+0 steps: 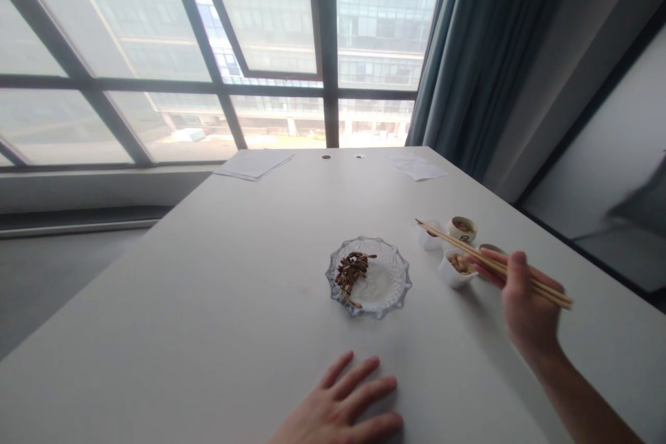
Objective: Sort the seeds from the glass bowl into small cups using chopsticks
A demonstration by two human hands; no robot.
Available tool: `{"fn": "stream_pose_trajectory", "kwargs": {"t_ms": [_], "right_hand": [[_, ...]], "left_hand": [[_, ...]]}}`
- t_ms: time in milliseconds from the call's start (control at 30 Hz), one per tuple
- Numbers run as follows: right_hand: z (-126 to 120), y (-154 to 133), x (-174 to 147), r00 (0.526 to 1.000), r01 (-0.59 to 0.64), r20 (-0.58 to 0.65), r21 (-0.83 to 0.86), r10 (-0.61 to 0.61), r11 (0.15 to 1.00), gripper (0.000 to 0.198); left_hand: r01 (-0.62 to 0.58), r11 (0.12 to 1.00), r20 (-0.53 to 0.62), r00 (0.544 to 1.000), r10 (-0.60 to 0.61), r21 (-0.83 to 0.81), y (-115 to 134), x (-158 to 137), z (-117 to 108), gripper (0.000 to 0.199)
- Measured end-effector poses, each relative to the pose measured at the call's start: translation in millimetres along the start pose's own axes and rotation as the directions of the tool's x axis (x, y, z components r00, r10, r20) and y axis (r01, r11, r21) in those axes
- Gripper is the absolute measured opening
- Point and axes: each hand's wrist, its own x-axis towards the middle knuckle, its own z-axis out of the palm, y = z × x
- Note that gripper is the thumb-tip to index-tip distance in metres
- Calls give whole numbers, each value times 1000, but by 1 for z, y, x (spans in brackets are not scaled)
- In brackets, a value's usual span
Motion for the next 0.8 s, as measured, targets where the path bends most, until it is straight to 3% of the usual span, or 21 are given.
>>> {"fn": "stream_pose_trajectory", "kwargs": {"t_ms": [200,467,600,700,800], "right_hand": [[-10,15,19,1000,19,6,-24,-18,1000,57],[-1,6,4,999,45,18,18,-45,999,50],[8,5,-18,973,45,224,20,-48,999,44],[14,10,-32,893,103,442,-15,-86,995,37],[18,14,-38,813,173,567,-16,-134,985,30]], "left_hand": [[11,1000,26,1000,-12,9,0,0,1,46],[15,999,73,997,-13,-29,1,2,-3,52],[10,1000,63,998,-9,-21,0,1,-1,51],[7,1000,33,999,-6,-22,0,1,-1,49],[12,1000,50,999,-10,-25,0,1,-2,51]]}}
